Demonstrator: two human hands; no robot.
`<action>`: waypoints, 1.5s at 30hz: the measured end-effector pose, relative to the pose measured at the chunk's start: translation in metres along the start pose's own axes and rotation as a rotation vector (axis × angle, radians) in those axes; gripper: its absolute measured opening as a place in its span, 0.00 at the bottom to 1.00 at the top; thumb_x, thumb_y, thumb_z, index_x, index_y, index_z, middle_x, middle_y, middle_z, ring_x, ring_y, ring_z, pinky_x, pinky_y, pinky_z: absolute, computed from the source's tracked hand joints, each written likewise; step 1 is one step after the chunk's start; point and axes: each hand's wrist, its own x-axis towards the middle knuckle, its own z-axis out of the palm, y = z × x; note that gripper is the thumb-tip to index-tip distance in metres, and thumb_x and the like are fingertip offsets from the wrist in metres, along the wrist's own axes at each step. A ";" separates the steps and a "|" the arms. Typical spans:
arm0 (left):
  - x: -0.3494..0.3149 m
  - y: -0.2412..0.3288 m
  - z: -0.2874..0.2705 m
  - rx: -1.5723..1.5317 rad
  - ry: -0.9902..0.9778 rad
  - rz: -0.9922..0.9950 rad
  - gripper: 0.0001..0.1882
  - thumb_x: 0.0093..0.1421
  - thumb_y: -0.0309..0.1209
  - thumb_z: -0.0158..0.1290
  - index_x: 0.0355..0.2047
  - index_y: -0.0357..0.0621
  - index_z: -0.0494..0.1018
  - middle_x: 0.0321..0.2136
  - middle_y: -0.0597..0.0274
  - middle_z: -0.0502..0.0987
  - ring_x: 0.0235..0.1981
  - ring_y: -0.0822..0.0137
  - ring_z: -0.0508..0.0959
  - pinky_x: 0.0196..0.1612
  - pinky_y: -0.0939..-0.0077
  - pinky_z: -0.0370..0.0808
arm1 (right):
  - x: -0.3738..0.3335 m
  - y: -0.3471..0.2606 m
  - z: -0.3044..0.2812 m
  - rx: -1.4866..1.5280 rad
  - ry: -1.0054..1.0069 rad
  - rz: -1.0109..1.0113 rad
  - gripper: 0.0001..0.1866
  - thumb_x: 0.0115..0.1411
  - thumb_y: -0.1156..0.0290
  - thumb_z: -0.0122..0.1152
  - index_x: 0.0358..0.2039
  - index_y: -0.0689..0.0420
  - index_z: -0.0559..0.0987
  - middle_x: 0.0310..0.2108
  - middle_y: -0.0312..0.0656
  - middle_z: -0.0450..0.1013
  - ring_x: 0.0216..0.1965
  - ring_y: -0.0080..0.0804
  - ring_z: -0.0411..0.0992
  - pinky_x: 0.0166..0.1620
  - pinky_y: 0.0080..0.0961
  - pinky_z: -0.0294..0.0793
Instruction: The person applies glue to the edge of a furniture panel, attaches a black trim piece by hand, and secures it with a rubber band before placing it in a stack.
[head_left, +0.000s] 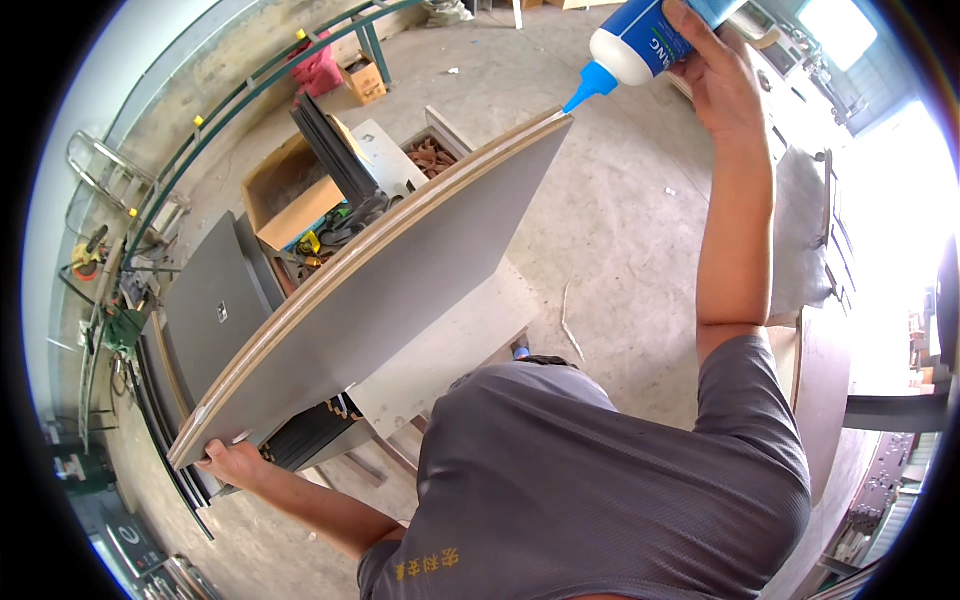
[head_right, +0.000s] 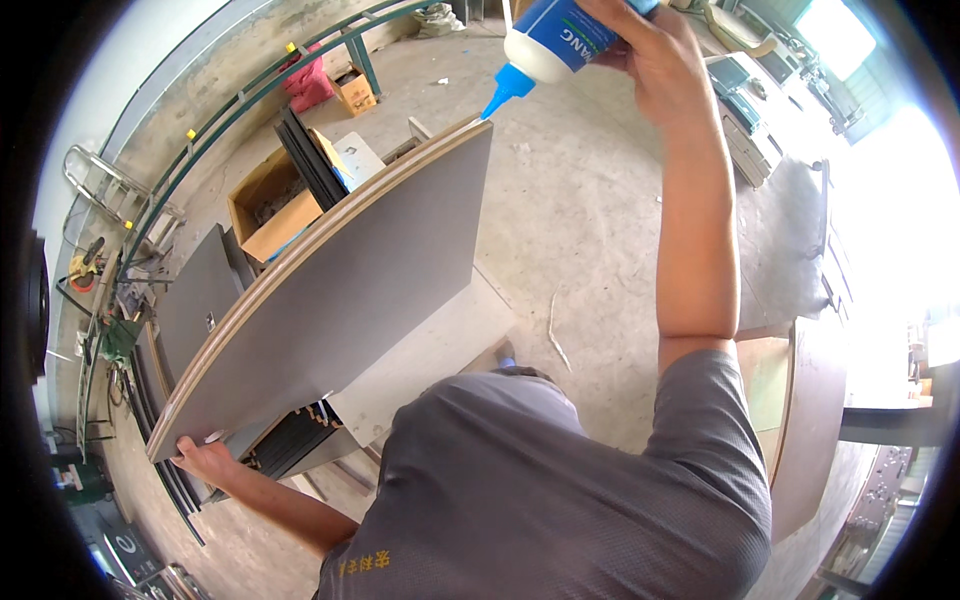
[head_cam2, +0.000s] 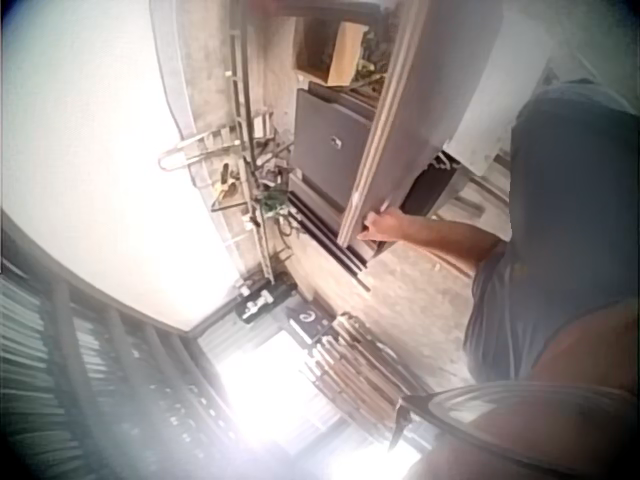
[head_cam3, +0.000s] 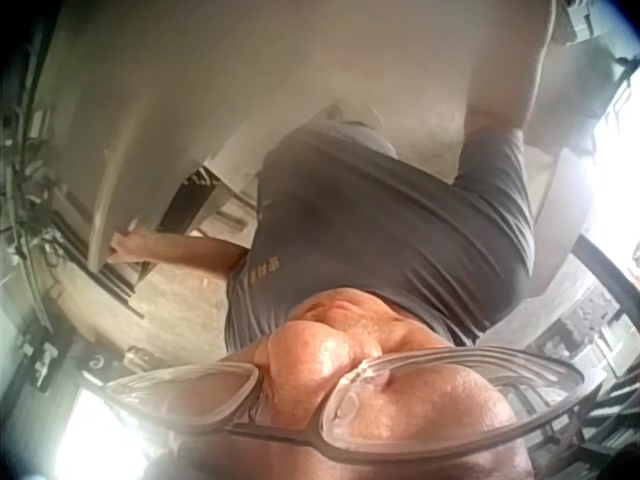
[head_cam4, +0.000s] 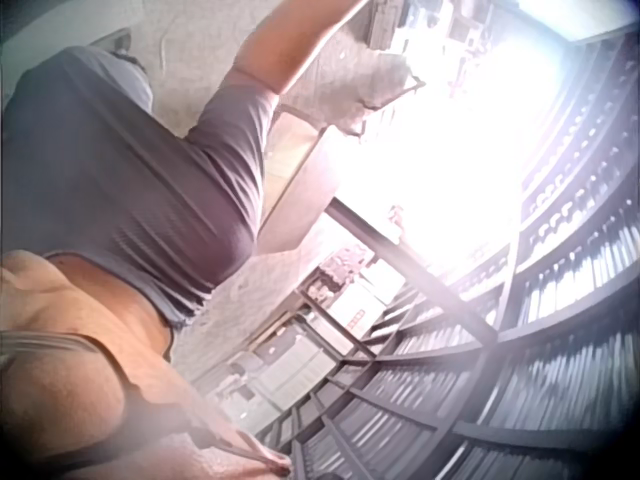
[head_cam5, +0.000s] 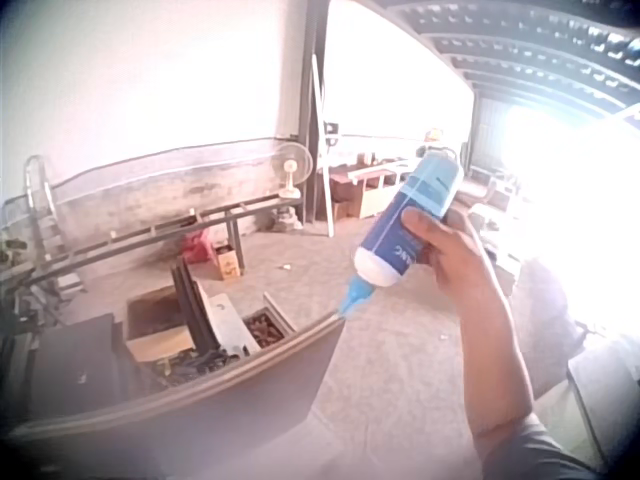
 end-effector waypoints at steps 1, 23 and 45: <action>0.000 0.000 -0.001 0.006 -0.022 0.009 0.41 0.50 0.58 0.70 0.52 0.37 0.72 0.47 0.58 0.75 0.50 0.59 0.75 0.52 0.56 0.75 | 0.003 0.014 -0.006 0.085 -0.028 0.055 0.25 0.62 0.58 0.69 0.52 0.62 0.75 0.45 0.44 0.80 0.43 0.35 0.81 0.46 0.32 0.81; 0.018 0.040 -0.014 0.005 -0.337 -0.116 0.36 0.59 0.65 0.55 0.37 0.36 0.73 0.27 0.54 0.75 0.29 0.64 0.76 0.32 0.72 0.74 | -0.103 0.524 0.125 0.827 0.194 1.638 0.27 0.57 0.55 0.68 0.47 0.61 0.72 0.40 0.54 0.77 0.36 0.49 0.80 0.38 0.38 0.89; 0.038 0.044 0.011 -0.301 -0.631 -0.253 0.18 0.70 0.41 0.52 0.49 0.38 0.75 0.33 0.52 0.79 0.29 0.63 0.73 0.34 0.69 0.69 | -0.117 0.589 0.254 0.758 -0.182 2.081 0.31 0.71 0.44 0.47 0.59 0.58 0.68 0.52 0.57 0.69 0.47 0.60 0.78 0.39 0.43 0.88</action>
